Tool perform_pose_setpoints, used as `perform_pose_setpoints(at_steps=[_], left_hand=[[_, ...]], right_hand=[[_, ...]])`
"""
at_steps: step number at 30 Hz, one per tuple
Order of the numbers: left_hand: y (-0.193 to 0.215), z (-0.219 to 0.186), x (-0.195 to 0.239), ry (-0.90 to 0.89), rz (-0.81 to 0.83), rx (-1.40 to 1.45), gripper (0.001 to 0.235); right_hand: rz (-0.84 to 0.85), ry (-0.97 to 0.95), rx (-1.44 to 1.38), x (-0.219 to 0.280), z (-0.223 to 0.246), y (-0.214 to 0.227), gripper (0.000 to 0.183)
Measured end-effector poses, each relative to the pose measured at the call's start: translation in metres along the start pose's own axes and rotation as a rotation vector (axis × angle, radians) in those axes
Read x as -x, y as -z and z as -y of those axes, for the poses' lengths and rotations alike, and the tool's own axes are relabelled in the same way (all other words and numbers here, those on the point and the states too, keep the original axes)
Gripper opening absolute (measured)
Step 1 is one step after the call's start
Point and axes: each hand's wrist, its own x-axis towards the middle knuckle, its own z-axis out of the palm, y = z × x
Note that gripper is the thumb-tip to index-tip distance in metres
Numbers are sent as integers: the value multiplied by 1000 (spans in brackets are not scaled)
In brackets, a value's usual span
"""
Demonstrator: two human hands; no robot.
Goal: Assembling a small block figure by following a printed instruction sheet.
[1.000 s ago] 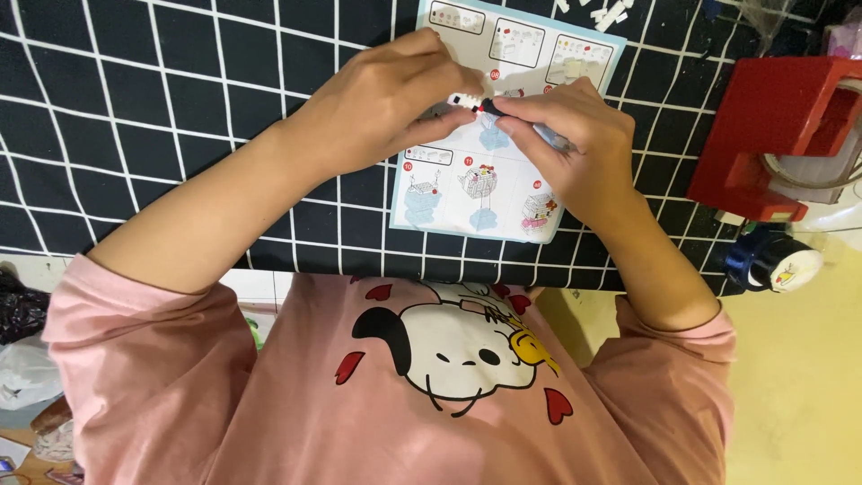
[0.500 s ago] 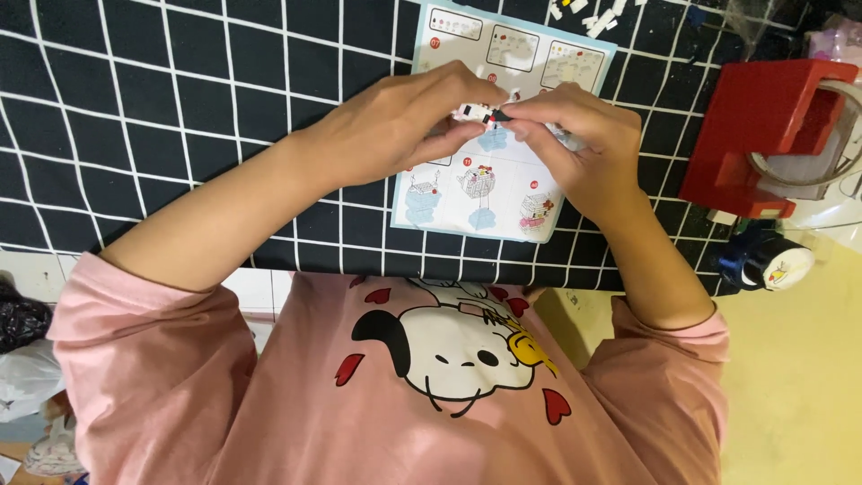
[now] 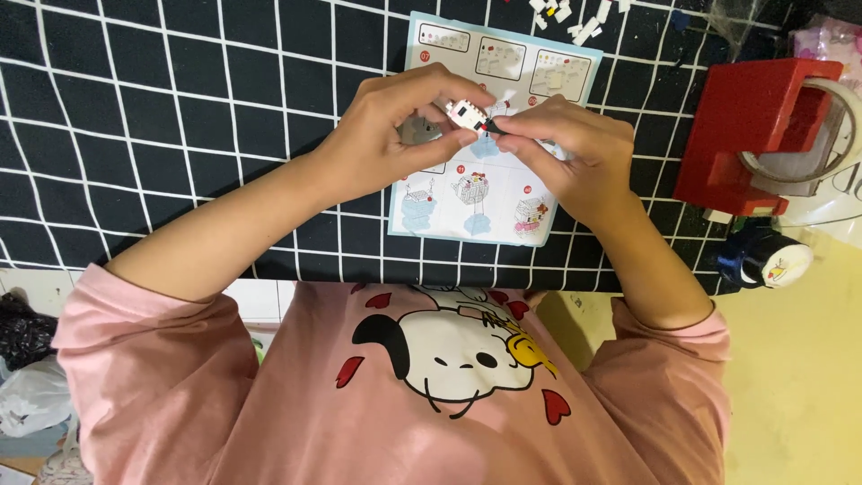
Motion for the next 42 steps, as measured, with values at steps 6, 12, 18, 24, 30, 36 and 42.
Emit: perform_pose_setpoints(at_steps=[6, 12, 18, 24, 30, 36, 42], left_hand=[[-8, 5, 5, -67, -12, -65, 23], [-17, 9, 10, -79, -60, -145, 23], [-21, 7, 9, -111, -123, -189, 18], [-24, 6, 8, -139, -160, -208, 18], [-21, 4, 2, -248, -171, -189, 17], [-6, 7, -2, -261, -93, -218, 15], [-1, 22, 3, -166, 61, -341, 18]], right_hand=[[42, 76, 16, -3, 0, 5, 22], [-66, 107, 76, -1, 0, -8, 21], [-195, 148, 184, 1, 5, -21, 22], [-257, 181, 188, 3, 7, -27, 26], [-283, -67, 4, 2, 15, -25, 21], [-157, -131, -86, -5, 3, -3, 17], [54, -32, 265, -13, -4, 8, 15]])
